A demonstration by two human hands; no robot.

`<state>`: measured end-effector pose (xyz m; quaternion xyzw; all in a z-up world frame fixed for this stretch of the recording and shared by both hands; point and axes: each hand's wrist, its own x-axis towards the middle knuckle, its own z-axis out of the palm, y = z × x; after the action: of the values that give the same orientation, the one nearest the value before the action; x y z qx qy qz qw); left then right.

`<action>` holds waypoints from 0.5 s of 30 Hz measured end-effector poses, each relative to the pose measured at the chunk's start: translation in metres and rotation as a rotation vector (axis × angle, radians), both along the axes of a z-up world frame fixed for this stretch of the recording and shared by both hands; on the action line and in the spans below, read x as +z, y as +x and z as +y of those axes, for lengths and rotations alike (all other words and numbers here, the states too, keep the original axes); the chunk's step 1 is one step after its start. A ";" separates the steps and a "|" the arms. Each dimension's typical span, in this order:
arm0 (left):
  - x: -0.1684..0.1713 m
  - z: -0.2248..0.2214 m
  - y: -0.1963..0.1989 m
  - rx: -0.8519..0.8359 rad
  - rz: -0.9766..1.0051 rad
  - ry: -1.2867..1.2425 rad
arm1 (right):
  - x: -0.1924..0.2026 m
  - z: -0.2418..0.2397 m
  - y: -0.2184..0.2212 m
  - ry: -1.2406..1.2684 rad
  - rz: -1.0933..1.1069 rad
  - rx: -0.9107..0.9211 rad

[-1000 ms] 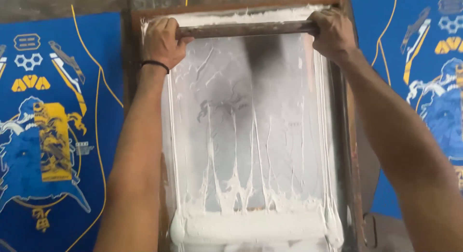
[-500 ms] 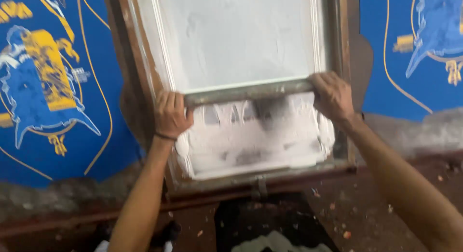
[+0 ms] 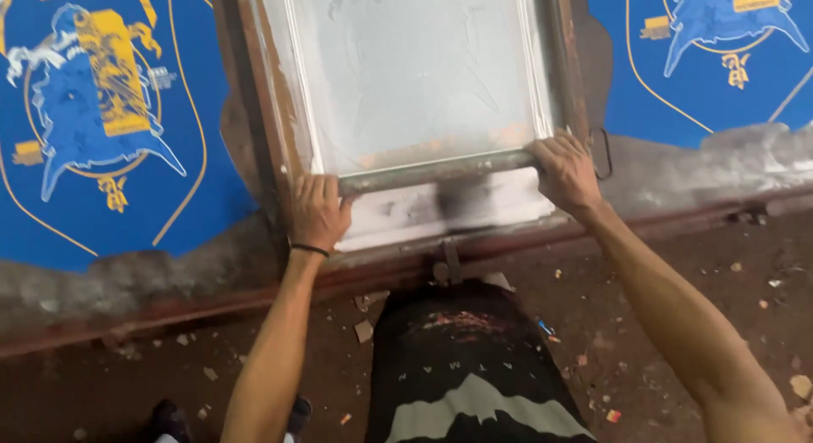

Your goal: The person screen prints designs onto fabric by spreading ink across a screen frame with a squeegee, lifting the frame, and repositioning it along the printing table.

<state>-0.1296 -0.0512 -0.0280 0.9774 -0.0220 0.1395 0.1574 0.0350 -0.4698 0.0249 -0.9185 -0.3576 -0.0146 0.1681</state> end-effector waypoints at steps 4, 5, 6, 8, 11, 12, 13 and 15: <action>0.009 -0.018 -0.041 0.031 0.086 -0.038 | 0.007 -0.023 -0.032 -0.076 -0.024 0.013; 0.009 -0.027 -0.050 0.056 0.106 -0.056 | 0.005 -0.027 -0.038 -0.082 0.004 0.013; 0.010 -0.040 -0.064 0.080 0.135 -0.078 | 0.002 -0.031 -0.050 -0.092 0.040 0.013; 0.014 -0.056 -0.082 0.122 0.125 -0.086 | -0.001 -0.042 -0.067 -0.051 0.063 0.005; 0.022 -0.068 -0.093 0.169 0.055 -0.086 | -0.006 -0.050 -0.077 0.000 0.090 -0.018; 0.024 -0.070 -0.096 0.177 0.065 -0.110 | -0.008 -0.053 -0.077 -0.049 0.143 -0.030; 0.025 -0.073 -0.098 0.185 0.075 -0.135 | -0.010 -0.060 -0.075 -0.098 0.195 -0.043; 0.030 -0.078 -0.099 0.193 0.073 -0.114 | -0.017 -0.070 -0.071 -0.092 0.137 0.040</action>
<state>-0.2289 -0.1295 0.0024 0.9689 0.0859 0.1193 0.1992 -0.0359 -0.5396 0.0078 -0.9167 -0.3639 0.0680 0.1503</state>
